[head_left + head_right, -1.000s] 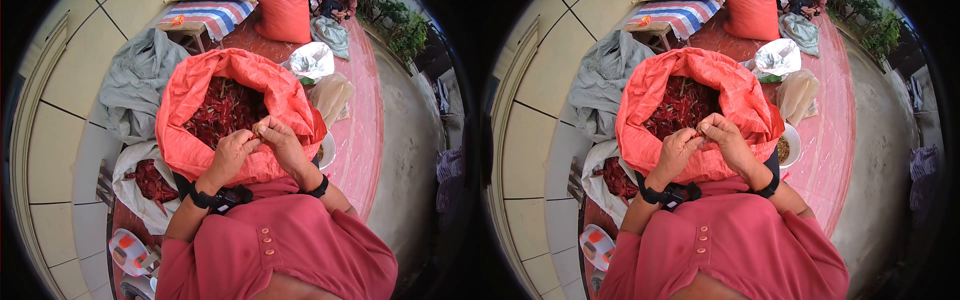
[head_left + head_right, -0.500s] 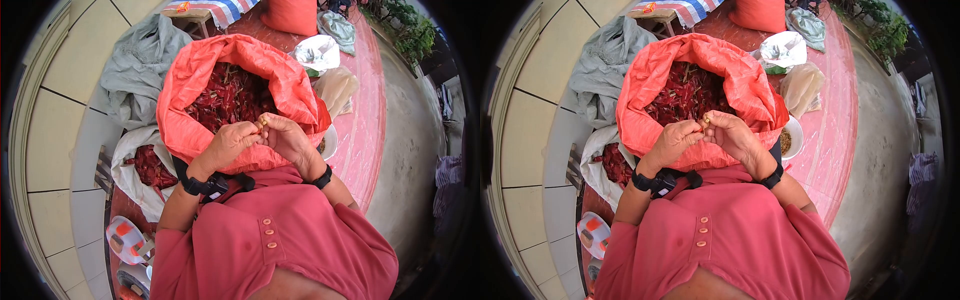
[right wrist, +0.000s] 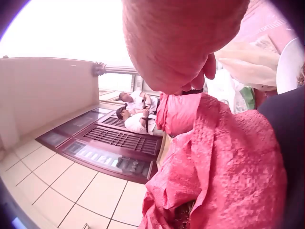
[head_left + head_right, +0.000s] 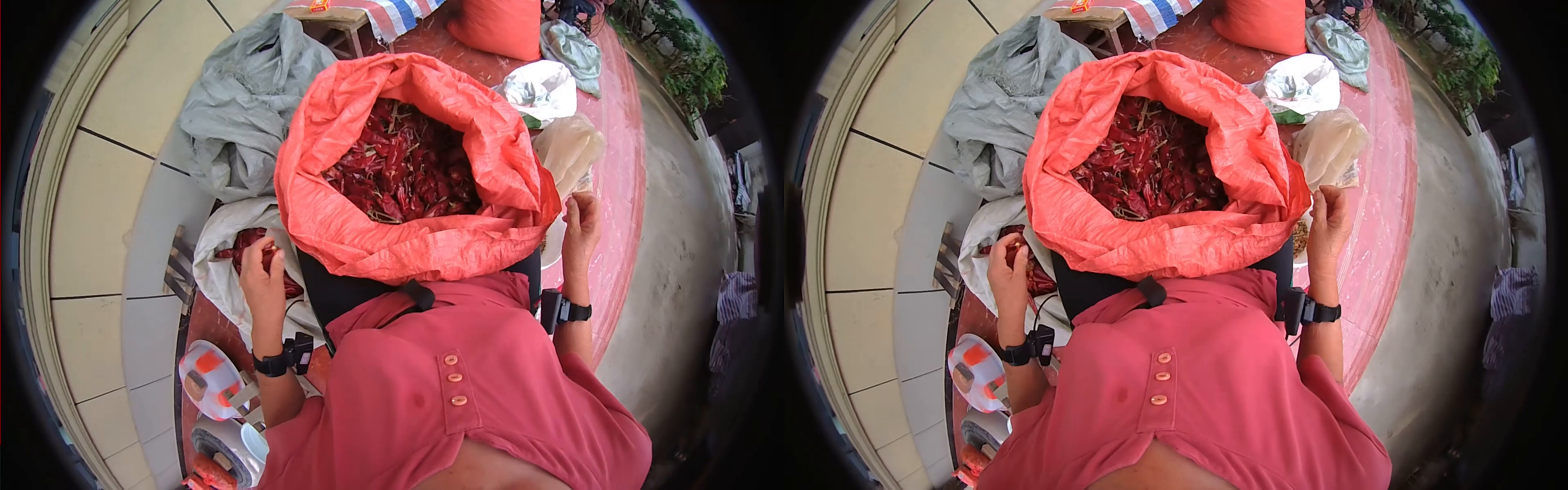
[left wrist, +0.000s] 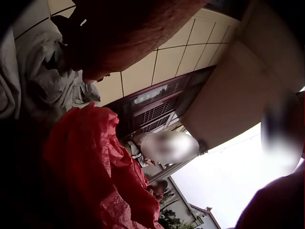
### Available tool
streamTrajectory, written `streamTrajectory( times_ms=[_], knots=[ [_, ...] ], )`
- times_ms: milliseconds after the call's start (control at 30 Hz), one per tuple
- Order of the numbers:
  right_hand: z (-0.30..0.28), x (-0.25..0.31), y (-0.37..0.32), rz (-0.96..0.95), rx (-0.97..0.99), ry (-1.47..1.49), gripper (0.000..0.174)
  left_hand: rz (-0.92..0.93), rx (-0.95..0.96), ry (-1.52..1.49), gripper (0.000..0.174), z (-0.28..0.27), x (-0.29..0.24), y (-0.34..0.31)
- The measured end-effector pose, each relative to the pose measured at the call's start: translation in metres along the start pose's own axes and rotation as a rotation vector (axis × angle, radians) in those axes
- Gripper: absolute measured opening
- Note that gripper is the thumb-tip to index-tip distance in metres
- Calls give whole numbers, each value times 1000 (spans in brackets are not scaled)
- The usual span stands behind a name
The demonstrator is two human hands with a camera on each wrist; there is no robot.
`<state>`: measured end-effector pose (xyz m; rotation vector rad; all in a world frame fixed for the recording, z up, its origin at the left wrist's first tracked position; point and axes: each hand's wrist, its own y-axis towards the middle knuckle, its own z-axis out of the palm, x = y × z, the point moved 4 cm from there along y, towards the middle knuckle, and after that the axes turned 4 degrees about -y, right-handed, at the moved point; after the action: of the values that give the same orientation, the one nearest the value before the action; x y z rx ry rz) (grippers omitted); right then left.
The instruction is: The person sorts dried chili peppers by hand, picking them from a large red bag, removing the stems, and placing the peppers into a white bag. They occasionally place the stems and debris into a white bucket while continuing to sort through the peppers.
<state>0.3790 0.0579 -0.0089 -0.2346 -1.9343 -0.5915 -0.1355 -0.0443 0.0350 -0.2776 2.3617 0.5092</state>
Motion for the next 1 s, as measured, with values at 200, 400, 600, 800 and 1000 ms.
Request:
streamTrajectory(
  times_ms=[200, 400, 600, 800, 1000],
  knots=[
    [-26, -120, -4, 383, 194, -285, 21, -52, -102, 511, 30, -13, 113, -21],
    [-20, -109, 2, 296, 164, -337, 27, 128, 5, 49, 31, 24, -28, 26],
    [-5, -30, 10, 41, 84, -170, 23, 528, 493, 177, 34, 172, -46, 67],
    [-15, 19, 1, 26, 135, -51, 19, 392, 657, 513, 12, 227, -12, 82],
    [-3, 40, -10, 48, 279, 53, 15, 261, 570, 128, 10, 172, -42, 76]
  ],
)
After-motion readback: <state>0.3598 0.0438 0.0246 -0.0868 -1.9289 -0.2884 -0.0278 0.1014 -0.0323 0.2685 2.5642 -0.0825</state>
